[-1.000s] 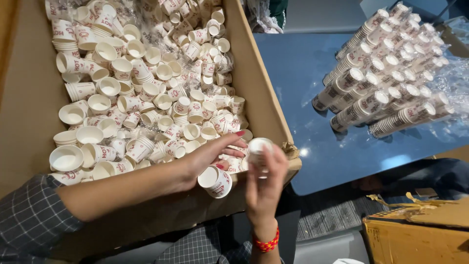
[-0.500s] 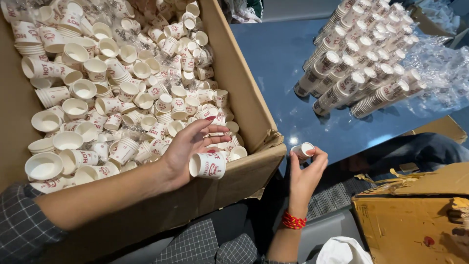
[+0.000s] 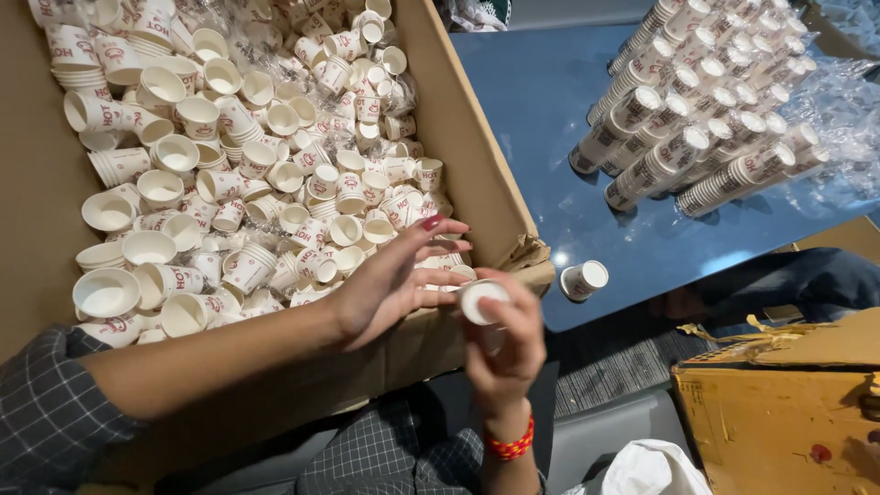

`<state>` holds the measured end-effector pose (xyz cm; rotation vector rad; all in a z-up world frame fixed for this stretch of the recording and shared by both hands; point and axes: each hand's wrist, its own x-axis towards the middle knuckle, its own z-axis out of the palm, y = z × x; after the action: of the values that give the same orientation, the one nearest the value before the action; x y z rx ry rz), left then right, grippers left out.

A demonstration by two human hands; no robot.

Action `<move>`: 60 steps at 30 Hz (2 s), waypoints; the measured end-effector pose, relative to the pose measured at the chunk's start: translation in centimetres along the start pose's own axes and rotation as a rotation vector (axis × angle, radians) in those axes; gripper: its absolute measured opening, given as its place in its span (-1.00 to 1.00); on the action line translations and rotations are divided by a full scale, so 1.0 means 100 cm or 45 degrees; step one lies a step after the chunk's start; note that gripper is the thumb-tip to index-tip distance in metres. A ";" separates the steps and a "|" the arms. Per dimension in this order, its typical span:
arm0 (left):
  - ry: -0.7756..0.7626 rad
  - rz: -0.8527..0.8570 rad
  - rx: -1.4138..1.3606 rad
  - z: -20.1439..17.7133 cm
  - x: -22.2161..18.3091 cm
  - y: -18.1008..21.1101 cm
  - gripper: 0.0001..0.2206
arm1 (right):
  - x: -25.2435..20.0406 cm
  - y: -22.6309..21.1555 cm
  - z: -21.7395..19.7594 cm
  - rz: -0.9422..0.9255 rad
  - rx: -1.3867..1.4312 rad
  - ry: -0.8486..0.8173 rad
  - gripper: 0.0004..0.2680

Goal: Packaging stacks of paper cups into plastic sleeves.

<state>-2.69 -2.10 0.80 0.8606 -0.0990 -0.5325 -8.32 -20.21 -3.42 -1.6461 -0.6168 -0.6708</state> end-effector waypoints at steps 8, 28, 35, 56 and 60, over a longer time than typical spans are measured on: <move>0.014 0.261 2.091 -0.080 0.024 0.005 -0.61 | 0.015 0.070 -0.086 0.049 -0.488 0.538 -0.67; -0.127 -0.582 2.314 -0.158 0.045 -0.055 -0.33 | 0.006 0.089 -0.080 0.316 -0.806 0.474 -0.73; 0.119 -0.211 2.118 -0.130 0.049 -0.009 -0.34 | 0.001 0.077 -0.088 0.184 -0.472 0.796 -0.73; -0.333 -0.038 0.574 -0.021 0.012 -0.008 -0.44 | -0.015 0.018 -0.003 0.086 -0.043 0.126 -0.55; -0.336 -0.095 0.602 -0.004 0.005 0.004 -0.46 | -0.011 0.012 -0.003 0.129 0.094 0.173 -0.57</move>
<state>-1.93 -1.84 0.77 1.2535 -0.4484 -0.7054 -8.26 -20.77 -5.00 -1.5386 -0.4524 -0.6714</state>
